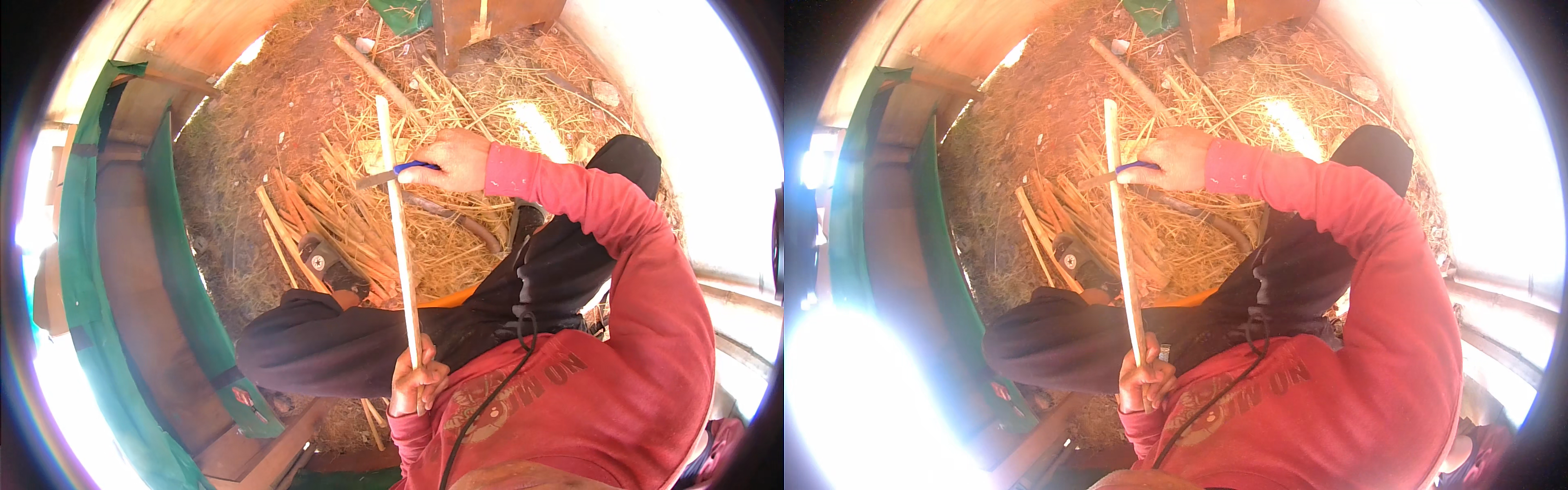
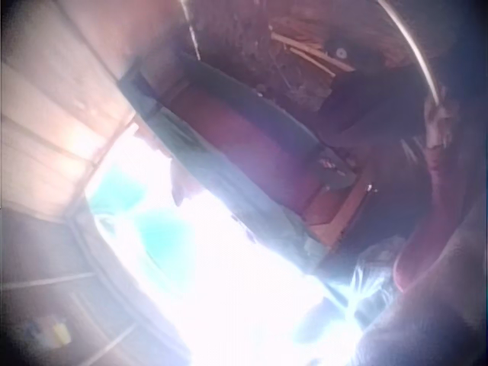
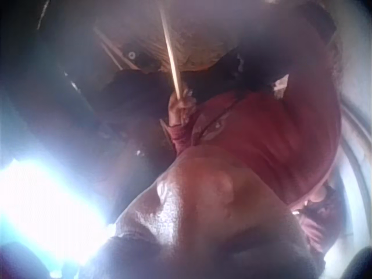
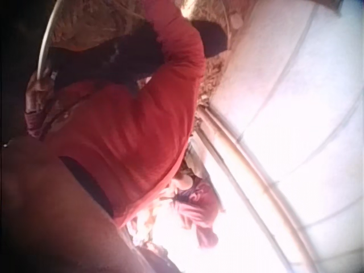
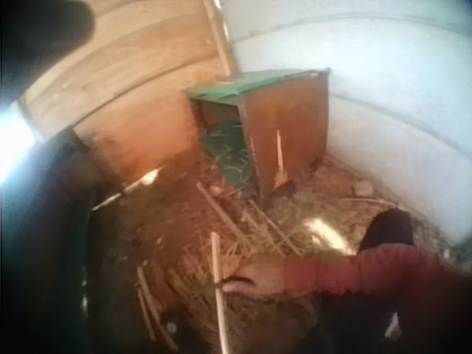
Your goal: The person sits on the ground and uses a knife to shave thin strips from a wooden stick. They hold the stick with one hand and scrape along its length with the knife in the other, creating wood shavings.
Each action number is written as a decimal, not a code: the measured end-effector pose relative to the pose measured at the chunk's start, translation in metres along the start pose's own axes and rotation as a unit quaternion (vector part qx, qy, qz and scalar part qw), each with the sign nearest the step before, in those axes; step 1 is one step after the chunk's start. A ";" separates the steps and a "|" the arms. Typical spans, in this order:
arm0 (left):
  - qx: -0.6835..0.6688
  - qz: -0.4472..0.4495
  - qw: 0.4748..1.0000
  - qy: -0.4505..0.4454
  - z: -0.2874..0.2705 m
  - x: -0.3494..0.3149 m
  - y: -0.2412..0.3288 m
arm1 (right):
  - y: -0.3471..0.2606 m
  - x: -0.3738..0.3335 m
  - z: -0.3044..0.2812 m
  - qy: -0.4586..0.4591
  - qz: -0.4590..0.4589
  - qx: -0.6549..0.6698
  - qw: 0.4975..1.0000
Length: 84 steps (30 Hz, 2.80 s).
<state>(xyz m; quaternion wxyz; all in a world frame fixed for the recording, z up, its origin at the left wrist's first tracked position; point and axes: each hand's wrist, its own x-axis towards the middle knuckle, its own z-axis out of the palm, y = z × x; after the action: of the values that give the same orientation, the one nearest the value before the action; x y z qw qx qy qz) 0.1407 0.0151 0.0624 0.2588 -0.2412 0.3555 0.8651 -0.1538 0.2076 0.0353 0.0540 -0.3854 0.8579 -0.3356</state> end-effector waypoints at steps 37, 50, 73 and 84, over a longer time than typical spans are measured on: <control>0.310 0.063 0.931 0.183 0.015 -0.005 -0.002 | 0.028 0.010 -0.005 0.118 -0.017 0.003 0.993; 0.270 0.073 0.959 0.042 0.007 -0.035 -0.017 | 0.139 0.037 -0.057 0.180 0.375 -0.114 0.902; 0.223 0.022 0.974 -0.018 0.002 -0.028 -0.021 | 0.089 0.034 -0.048 0.137 0.245 0.002 0.960; 0.304 0.081 0.927 0.204 0.025 -0.011 -0.007 | 0.031 0.013 -0.029 0.086 0.029 -0.035 0.995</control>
<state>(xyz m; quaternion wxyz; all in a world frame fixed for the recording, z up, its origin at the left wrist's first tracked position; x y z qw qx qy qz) 0.1470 0.0347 0.0812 0.1702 -0.2928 0.6647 0.6660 -0.1925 0.2292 0.0408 -0.0239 -0.3313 0.8816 -0.3355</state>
